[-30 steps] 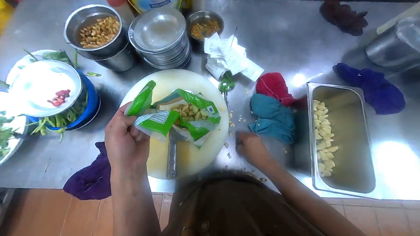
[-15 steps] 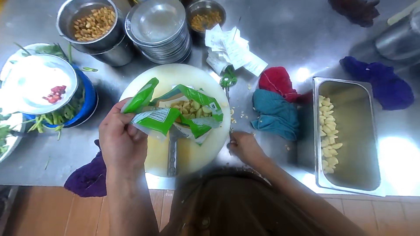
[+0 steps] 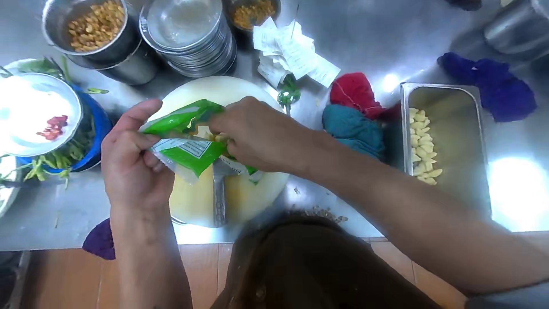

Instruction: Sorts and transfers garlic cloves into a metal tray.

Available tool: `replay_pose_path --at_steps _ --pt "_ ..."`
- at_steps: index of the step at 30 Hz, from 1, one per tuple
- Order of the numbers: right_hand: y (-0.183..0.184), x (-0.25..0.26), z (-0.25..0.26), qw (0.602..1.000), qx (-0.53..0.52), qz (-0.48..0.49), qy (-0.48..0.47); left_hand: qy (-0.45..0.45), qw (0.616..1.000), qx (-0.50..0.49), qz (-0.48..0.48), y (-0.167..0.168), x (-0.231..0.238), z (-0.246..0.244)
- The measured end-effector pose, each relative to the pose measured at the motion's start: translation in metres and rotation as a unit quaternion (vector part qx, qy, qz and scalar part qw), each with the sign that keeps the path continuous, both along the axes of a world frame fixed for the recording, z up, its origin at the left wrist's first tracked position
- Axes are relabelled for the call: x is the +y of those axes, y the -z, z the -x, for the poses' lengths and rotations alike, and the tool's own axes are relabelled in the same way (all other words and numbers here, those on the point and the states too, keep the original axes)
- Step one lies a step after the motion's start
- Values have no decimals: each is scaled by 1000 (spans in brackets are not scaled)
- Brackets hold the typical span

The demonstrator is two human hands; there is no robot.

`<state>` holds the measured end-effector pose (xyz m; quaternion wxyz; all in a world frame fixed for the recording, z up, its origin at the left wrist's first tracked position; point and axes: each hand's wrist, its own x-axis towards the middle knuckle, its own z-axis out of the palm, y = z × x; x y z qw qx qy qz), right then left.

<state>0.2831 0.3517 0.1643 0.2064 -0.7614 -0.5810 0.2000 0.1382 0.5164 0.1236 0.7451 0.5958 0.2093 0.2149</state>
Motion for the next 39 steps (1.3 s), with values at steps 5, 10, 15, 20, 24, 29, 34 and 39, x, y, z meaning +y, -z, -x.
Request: replay_pose_path --at_steps 5,10,15,20,24,29,34,39 --pt "16 -51 6 946 -19 -310 92 15 1000 -5 -5 -1 5 3" --pt "72 -200 28 914 -12 -127 385 -11 1000 -12 21 7 5 3" --pt "123 -290 103 851 152 257 431 -5 998 -41 40 26 18 8" --pt "155 -285 118 826 183 351 401 -25 996 -56 71 39 23 13" --pt "162 -277 119 887 154 255 353 -43 994 -50 89 37 17 17" --pt "170 -260 108 894 142 180 385 -71 992 -35 96 36 12 18" --pt "184 -266 114 903 58 61 421 -45 993 -38 103 29 12 13" --pt "218 -282 142 962 -140 -89 216 -84 995 19 51 9 -8 8"
